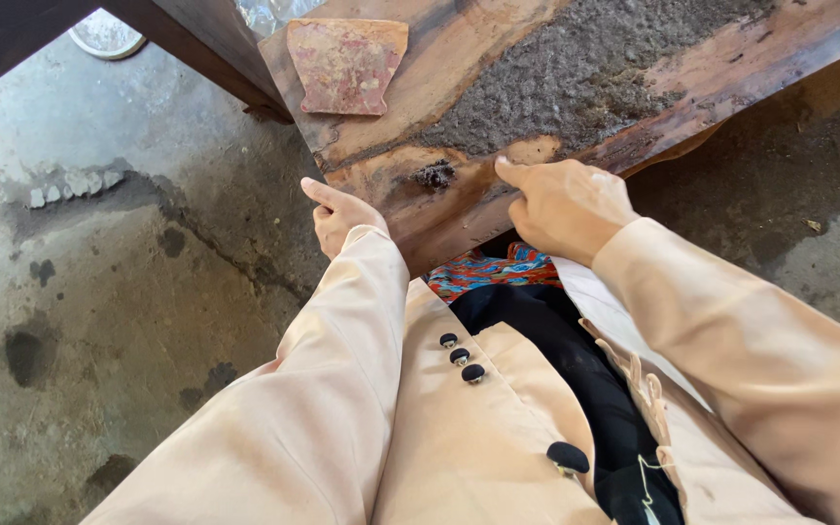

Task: The person applies a dark paste-like filler to a long wooden plank, smoothing it into a recessed area with fingers and a small brush. The person repeatedly picks up filler from a container and spreads it along the plank's surface.

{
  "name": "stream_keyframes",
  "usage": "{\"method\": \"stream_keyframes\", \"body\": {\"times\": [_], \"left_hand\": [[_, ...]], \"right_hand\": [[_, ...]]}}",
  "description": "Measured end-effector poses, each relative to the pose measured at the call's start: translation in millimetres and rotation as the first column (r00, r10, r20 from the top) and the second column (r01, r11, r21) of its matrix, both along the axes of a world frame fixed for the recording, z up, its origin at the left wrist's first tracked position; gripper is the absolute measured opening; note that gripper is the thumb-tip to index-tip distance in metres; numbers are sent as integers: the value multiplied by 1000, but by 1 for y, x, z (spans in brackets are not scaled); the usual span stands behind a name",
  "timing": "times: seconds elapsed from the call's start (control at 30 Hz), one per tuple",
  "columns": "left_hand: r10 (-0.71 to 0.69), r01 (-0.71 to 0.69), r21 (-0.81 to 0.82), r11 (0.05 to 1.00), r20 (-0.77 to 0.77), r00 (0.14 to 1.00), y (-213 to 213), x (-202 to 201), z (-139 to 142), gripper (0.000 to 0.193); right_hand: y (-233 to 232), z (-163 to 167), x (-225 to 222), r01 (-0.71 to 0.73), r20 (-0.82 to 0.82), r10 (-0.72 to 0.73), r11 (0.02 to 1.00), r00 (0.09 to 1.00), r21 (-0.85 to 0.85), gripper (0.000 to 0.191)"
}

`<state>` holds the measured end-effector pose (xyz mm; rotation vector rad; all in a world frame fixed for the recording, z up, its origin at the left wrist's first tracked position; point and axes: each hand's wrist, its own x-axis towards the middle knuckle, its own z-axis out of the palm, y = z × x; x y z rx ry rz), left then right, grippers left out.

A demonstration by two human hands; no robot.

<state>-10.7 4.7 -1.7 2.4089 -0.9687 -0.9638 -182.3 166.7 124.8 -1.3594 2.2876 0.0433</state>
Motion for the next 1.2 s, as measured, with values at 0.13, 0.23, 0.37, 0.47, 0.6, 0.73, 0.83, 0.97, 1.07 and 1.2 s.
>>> {"method": "stream_keyframes", "body": {"times": [0.13,0.23,0.37,0.47,0.6,0.73,0.83,0.97,1.07,1.2], "left_hand": [[-15,15,-14,1000,5,1000,1,0,0,92],[-18,18,-11,1000,0,1000,1,0,1,92],[-1,1,-4,1000,15,1000,1,0,3,92],[12,-12,-5,1000,-18,1000,0,-1,5,92],[10,-10,13,1000,-21,1000,0,-1,6,93],[-13,13,2,1000,-21,1000,1,0,7,94],[-10,10,-3,1000,-32,999,1,0,7,94],[5,-5,10,1000,-38,999,-1,-1,8,94],[28,-27,12,1000,-36,999,0,-2,8,94],[11,-10,6,1000,-53,999,0,-1,7,94]], "right_hand": [[11,3,-11,67,-21,-68,996,997,-56,66],[15,4,-18,55,-31,-55,998,998,3,64],[7,4,-18,49,19,-47,992,999,-114,70],[-5,3,-15,101,14,-101,994,995,-49,78],[-8,3,-22,44,-44,-41,996,998,80,70],[-5,1,-34,27,-24,-29,998,999,-61,65],[-6,-1,-35,77,-3,-77,995,997,-70,72],[-6,1,-32,60,-63,-52,989,997,136,75],[0,7,-33,26,-7,-26,1000,1000,-3,66],[4,5,-30,168,-18,-167,982,986,86,81]]}}
